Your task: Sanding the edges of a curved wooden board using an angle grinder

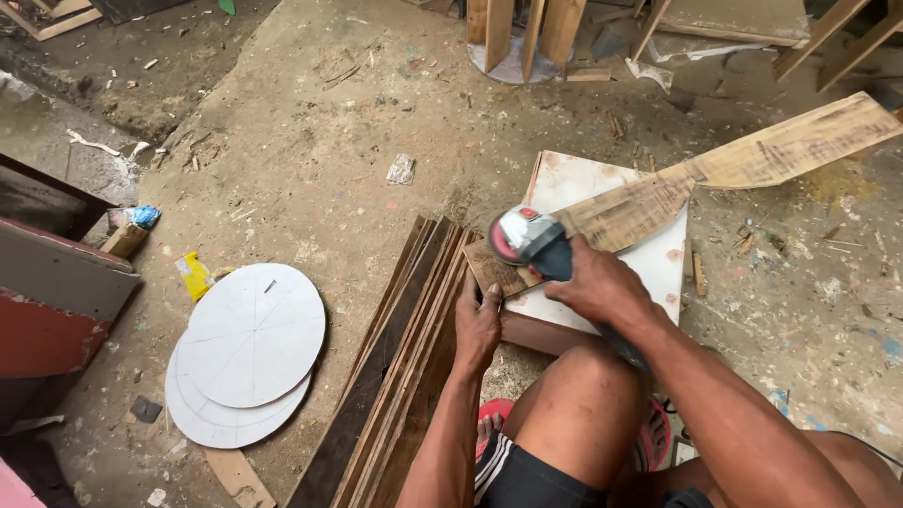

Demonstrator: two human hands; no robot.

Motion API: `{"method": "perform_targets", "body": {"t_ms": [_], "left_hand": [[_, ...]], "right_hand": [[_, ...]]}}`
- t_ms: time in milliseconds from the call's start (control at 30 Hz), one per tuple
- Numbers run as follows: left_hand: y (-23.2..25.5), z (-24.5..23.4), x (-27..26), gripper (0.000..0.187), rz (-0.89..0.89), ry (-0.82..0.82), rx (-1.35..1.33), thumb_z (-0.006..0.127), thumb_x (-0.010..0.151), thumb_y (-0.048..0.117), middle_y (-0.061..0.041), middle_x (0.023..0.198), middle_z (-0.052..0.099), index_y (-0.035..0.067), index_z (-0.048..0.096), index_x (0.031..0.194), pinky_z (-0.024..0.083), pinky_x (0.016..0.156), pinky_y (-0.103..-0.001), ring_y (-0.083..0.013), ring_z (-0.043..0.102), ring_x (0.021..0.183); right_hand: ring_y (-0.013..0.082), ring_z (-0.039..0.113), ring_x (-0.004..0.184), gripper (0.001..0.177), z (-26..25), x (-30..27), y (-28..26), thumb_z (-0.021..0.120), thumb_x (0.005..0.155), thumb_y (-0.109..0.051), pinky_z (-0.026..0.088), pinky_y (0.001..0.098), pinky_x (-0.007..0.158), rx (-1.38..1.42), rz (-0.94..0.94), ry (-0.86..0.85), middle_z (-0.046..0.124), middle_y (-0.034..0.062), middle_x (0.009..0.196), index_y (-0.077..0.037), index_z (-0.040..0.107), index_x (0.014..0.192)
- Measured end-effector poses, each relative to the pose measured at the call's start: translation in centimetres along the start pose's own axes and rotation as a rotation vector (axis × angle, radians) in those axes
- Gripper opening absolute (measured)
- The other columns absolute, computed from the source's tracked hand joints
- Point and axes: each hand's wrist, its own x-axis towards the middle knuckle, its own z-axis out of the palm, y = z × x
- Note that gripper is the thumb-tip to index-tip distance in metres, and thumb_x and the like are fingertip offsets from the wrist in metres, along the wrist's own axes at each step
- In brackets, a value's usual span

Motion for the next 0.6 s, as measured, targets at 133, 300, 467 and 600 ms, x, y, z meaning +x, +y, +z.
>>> {"method": "perform_targets", "body": {"t_ms": [133, 300, 467, 600], "left_hand": [[-1.9, -0.1, 0.7, 0.042, -0.014, 0.039, -0.158, 0.061, 0.098, 0.010, -0.028, 0.121, 0.069, -0.002, 0.058, 0.138, 0.053, 0.100, -0.053, -0.0367, 0.064, 0.118], [-3.3, -0.6, 1.4, 0.038, -0.068, 0.038, -0.134, 0.064, 0.097, 0.018, -0.019, 0.095, 0.068, 0.000, 0.063, 0.130, 0.058, 0.067, -0.041, -0.0270, 0.065, 0.085], [-4.3, -0.6, 2.1, 0.040, -0.083, 0.004, -0.130, 0.064, 0.099, 0.020, -0.014, 0.086, 0.067, 0.002, 0.062, 0.134, 0.059, 0.056, -0.034, -0.0208, 0.062, 0.070], [-4.7, -1.0, 2.1, 0.057, -0.106, -0.072, -0.177, 0.059, 0.103, 0.021, -0.026, 0.119, 0.065, 0.008, 0.043, 0.156, 0.060, 0.082, -0.046, -0.0337, 0.064, 0.103]], "right_hand": [[0.0491, 0.063, 0.122, 0.063, -1.4, -1.8, -3.3, 0.067, 0.083, -0.044, 0.050, 0.0571, 0.103, 0.003, -0.035, 0.010, 0.067, 0.0345, 0.123, -0.007, 0.049, 0.130], [0.0510, 0.066, 0.115, 0.067, -1.1, 1.7, 1.5, 0.069, 0.081, -0.051, 0.052, 0.0590, 0.098, -0.036, 0.013, 0.121, 0.069, 0.0376, 0.114, -0.005, 0.050, 0.126], [0.0509, 0.065, 0.118, 0.071, 0.3, 1.2, -0.7, 0.071, 0.081, -0.054, 0.052, 0.0586, 0.101, -0.061, -0.033, 0.075, 0.069, 0.0378, 0.116, -0.004, 0.051, 0.127], [0.0513, 0.064, 0.119, 0.066, -0.7, -1.0, -2.9, 0.070, 0.081, -0.051, 0.050, 0.0597, 0.102, -0.015, -0.065, 0.027, 0.067, 0.0367, 0.119, -0.006, 0.050, 0.126]]}}
